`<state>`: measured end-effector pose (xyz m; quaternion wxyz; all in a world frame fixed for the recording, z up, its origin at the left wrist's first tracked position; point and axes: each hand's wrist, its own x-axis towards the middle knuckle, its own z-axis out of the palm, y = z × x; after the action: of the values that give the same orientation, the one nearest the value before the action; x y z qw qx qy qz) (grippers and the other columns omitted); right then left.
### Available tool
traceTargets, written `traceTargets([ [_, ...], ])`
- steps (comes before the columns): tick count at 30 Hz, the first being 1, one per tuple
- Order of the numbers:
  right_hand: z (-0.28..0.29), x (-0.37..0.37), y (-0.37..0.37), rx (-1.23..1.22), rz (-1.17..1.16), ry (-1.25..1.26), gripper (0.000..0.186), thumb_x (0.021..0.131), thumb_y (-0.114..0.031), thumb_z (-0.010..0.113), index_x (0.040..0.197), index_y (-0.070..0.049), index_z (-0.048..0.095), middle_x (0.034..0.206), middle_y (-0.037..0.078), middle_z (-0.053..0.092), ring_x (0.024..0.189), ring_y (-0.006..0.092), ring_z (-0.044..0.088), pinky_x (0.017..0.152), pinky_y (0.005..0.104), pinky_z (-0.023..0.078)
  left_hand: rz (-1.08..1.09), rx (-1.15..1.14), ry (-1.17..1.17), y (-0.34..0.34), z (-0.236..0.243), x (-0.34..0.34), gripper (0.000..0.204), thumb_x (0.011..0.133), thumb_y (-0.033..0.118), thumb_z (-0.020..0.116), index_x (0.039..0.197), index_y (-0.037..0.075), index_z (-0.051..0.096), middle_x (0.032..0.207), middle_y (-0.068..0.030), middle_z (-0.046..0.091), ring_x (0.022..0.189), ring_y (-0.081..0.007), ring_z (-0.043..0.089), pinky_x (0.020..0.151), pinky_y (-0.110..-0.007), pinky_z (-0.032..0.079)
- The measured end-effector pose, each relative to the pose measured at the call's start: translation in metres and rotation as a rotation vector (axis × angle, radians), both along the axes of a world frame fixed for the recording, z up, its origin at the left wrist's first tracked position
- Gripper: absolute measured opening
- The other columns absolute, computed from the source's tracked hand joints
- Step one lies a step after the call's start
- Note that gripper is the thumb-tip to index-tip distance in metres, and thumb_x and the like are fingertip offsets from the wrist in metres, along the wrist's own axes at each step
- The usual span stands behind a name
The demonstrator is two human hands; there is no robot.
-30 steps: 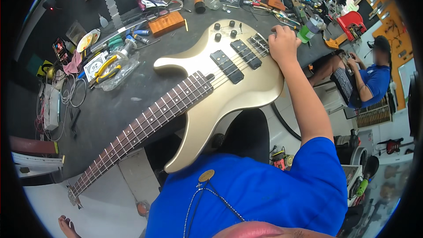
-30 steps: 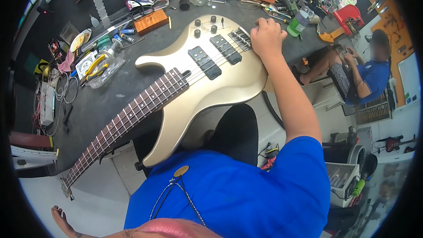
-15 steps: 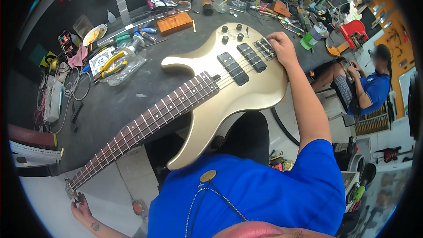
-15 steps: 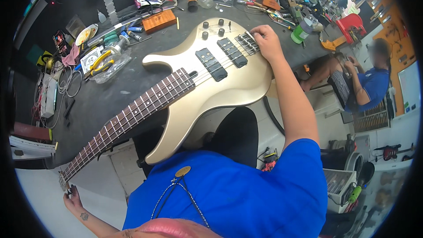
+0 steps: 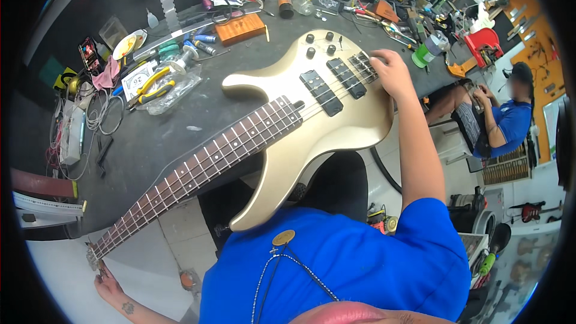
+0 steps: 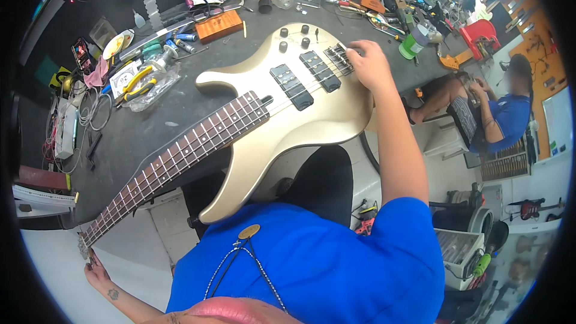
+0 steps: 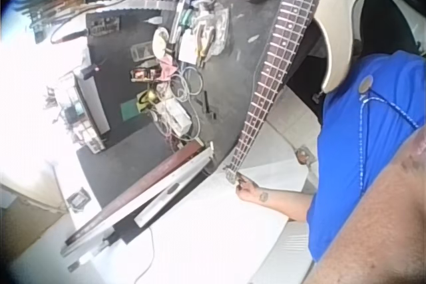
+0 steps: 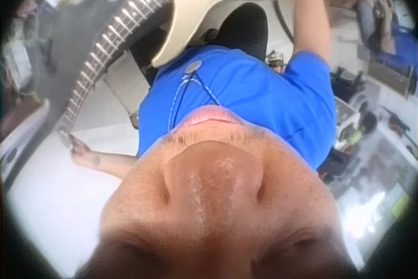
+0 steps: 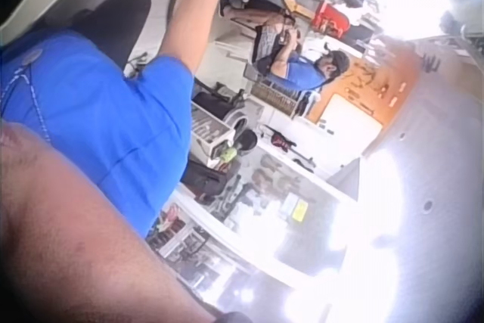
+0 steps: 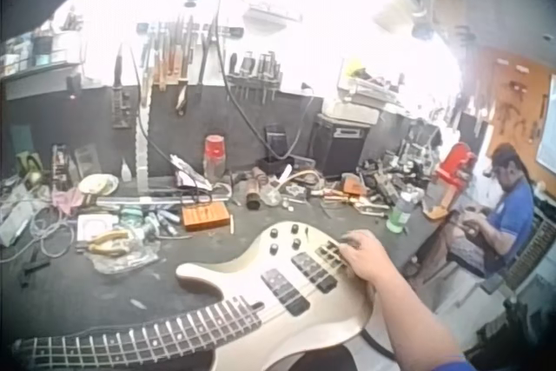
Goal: The person replaces a string on a bass guitar by winding the string around the tuning pegs, cutting the excess wire with pliers, and plucking the strings to test the sound.
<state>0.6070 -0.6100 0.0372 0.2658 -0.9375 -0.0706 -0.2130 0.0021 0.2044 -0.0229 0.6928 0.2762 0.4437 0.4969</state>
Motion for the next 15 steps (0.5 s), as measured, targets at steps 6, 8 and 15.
traceTargets([
  [6, -0.003, -0.072, -0.012, 0.069, -0.387, 0.340, 0.064, 0.104, -0.057, 0.062, 0.124, 0.002, 0.076, 0.122, 0.026, 0.077, 0.120, 0.0425, 0.071, 0.107, 0.0478, 0.053, -0.014, 0.007, -0.019, -0.012, 0.005, 0.016, 0.058, 0.108, 0.002, 0.035, 0.159, -0.021, 0.020, 0.164, -0.0391, 0.038, 0.153, -0.0510, 0.042, 0.132, -0.055, 0.041],
  [8, 0.007, -0.077, 0.001, 0.043, -0.381, 0.388, 0.066, 0.104, -0.058, 0.061, 0.127, 0.003, 0.074, 0.123, 0.027, 0.076, 0.121, 0.0431, 0.071, 0.106, 0.0481, 0.053, -0.035, 0.035, -0.046, 0.018, 0.000, -0.006, 0.057, 0.107, 0.001, 0.035, 0.158, -0.022, 0.023, 0.162, -0.0396, 0.039, 0.153, -0.0517, 0.042, 0.131, -0.056, 0.042],
  [15, 0.006, -0.102, 0.001, 0.064, -0.456, 0.348, 0.079, 0.100, -0.064, 0.065, 0.141, 0.004, 0.060, 0.127, 0.030, 0.074, 0.119, 0.0425, 0.073, 0.098, 0.0512, 0.059, -0.081, 0.092, -0.075, 0.070, -0.037, -0.025, 0.055, 0.106, -0.002, 0.035, 0.156, -0.023, 0.026, 0.160, -0.0402, 0.042, 0.150, -0.0528, 0.046, 0.129, -0.057, 0.045],
])
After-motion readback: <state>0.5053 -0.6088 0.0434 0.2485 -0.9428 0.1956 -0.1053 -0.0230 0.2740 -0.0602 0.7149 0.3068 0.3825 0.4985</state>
